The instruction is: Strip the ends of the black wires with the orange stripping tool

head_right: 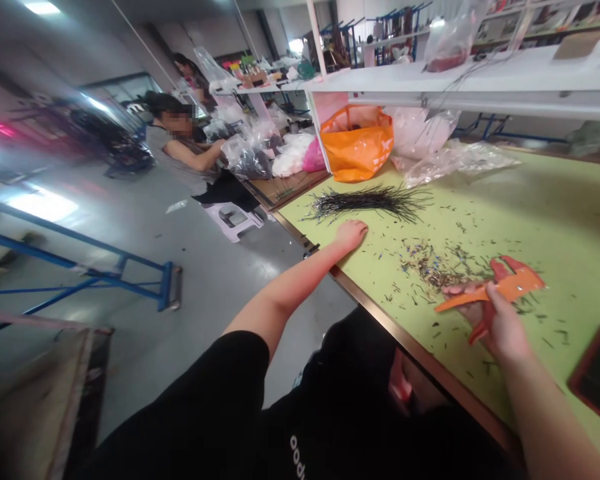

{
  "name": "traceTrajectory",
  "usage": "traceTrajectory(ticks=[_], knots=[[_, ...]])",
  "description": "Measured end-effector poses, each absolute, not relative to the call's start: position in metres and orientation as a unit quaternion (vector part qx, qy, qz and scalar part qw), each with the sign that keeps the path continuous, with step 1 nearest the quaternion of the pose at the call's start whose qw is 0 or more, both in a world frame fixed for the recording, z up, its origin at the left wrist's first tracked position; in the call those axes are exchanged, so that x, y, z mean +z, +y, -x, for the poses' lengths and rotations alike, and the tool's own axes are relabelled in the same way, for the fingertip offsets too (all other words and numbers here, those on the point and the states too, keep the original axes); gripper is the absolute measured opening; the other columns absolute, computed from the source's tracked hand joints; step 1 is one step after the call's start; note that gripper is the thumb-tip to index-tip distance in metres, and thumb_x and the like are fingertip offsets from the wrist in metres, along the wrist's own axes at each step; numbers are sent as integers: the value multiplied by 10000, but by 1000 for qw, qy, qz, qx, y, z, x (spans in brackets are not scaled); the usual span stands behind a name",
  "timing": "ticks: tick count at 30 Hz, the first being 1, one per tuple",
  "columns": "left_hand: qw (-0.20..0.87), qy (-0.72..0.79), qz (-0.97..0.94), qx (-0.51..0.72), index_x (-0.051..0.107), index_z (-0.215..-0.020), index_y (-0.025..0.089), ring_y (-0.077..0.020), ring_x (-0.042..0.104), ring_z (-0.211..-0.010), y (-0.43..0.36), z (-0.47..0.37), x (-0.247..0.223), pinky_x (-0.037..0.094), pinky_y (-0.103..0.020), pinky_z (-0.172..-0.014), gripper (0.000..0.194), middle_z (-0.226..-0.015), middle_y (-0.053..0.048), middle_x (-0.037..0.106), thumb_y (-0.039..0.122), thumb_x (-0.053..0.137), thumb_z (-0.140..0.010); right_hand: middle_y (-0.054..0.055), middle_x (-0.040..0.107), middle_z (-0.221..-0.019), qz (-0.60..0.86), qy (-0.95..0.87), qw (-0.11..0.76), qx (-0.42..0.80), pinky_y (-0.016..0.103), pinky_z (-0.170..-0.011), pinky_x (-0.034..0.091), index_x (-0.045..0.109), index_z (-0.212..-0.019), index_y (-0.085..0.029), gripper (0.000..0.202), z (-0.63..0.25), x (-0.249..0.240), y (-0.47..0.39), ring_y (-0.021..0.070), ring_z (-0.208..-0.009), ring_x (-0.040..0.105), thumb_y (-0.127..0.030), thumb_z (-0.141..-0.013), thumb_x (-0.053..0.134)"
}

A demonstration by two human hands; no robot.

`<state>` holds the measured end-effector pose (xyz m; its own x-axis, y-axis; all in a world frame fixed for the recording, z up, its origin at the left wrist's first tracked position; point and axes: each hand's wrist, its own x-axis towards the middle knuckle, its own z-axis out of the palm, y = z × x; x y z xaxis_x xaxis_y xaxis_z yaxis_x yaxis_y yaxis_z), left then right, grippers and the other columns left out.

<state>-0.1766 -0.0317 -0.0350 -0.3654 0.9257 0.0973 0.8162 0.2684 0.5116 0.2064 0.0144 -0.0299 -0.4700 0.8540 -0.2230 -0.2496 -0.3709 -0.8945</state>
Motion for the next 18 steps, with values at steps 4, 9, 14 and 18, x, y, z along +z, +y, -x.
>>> traceTrajectory(ticks=[4,9,14,18], knots=[[18,794,-587,156,686,-1270,177,-252,571,-1361,-18,197,-45,450,-484,-1203,266,-1406,-125,654,277,539,-1073,148,813,-987,381,-440,349,734,600,-1016,625,735,-644,-241,485,-206,-37,17,475,-1155,742,-681,-543,912],[-46,805,-588,72,622,-1356,182,-262,655,-1217,8,217,-47,582,-497,-1030,399,-1395,-120,633,389,660,-1016,157,810,-1062,386,-450,353,724,584,-1025,614,754,-659,-263,437,-208,-41,18,457,-1175,735,-687,-637,860],[-73,788,-611,15,622,-1346,171,-252,674,-1167,25,230,-42,603,-478,-984,411,-1355,-116,648,400,672,-1009,152,806,-1105,381,-450,345,730,568,-1002,620,748,-672,-272,433,-209,-42,18,445,-1161,740,-684,-642,875],[-77,791,-606,-22,623,-1345,169,-251,676,-1163,35,234,-37,604,-475,-982,411,-1352,-118,649,400,673,-1009,142,814,-1036,379,-439,335,743,540,-980,627,714,-686,-266,447,-208,-43,18,431,-1134,749,-674,-634,888]])
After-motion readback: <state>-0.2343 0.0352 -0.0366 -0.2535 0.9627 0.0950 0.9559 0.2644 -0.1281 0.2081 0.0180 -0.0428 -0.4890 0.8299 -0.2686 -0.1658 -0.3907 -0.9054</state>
